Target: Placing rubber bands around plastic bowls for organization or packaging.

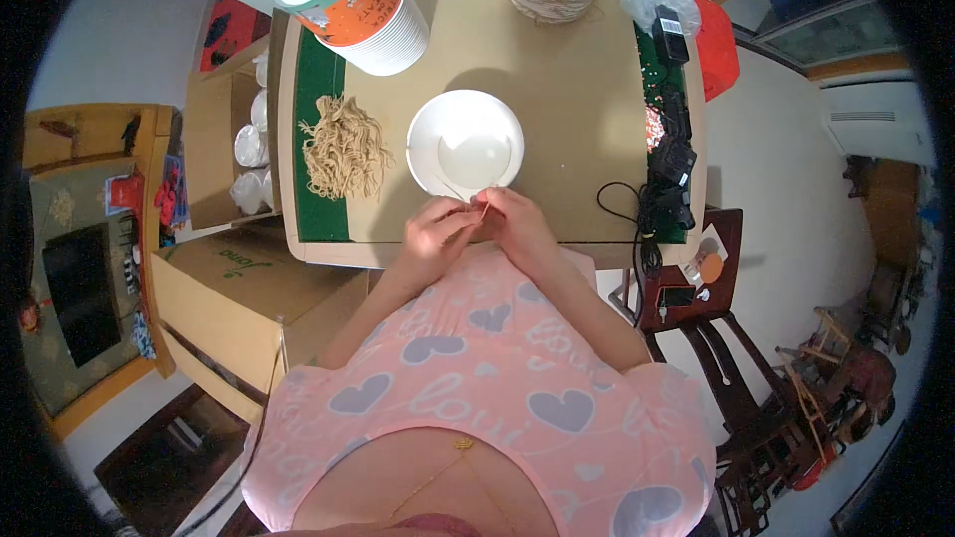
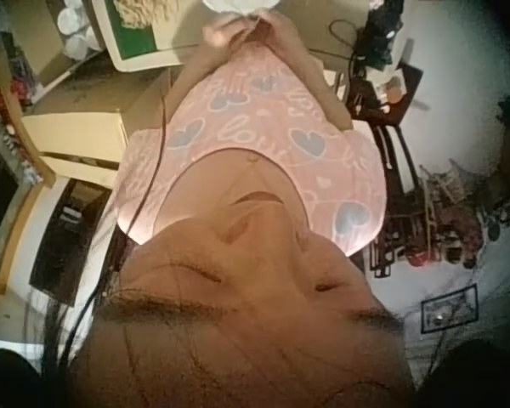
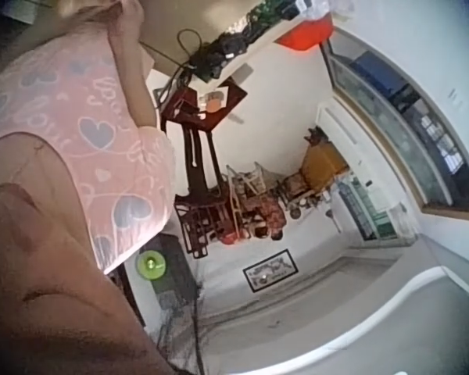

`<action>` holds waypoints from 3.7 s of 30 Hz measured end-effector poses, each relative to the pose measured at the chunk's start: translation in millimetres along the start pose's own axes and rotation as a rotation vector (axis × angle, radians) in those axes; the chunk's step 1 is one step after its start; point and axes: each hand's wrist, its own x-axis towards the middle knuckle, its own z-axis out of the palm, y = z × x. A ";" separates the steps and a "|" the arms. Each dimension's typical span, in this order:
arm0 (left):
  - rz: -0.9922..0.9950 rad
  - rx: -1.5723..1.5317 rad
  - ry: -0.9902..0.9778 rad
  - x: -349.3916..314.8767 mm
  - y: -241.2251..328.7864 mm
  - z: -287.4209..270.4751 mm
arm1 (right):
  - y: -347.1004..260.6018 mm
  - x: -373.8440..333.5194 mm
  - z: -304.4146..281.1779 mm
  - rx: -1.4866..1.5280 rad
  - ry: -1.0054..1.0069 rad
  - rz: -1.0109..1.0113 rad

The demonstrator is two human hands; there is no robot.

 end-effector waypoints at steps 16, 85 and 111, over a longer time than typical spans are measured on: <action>-0.106 0.108 -0.551 -12.7 -10.3 -5.6 | -54.8 -0.1 -18.2 -0.091 0.163 -0.370; -0.591 -0.679 -0.259 81.7 -63.1 28.5 | -63.2 34.0 -21.7 -0.872 0.173 -0.475; -0.436 -0.331 -0.067 79.6 -81.3 53.4 | -56.7 65.3 -70.8 -0.475 0.308 -0.316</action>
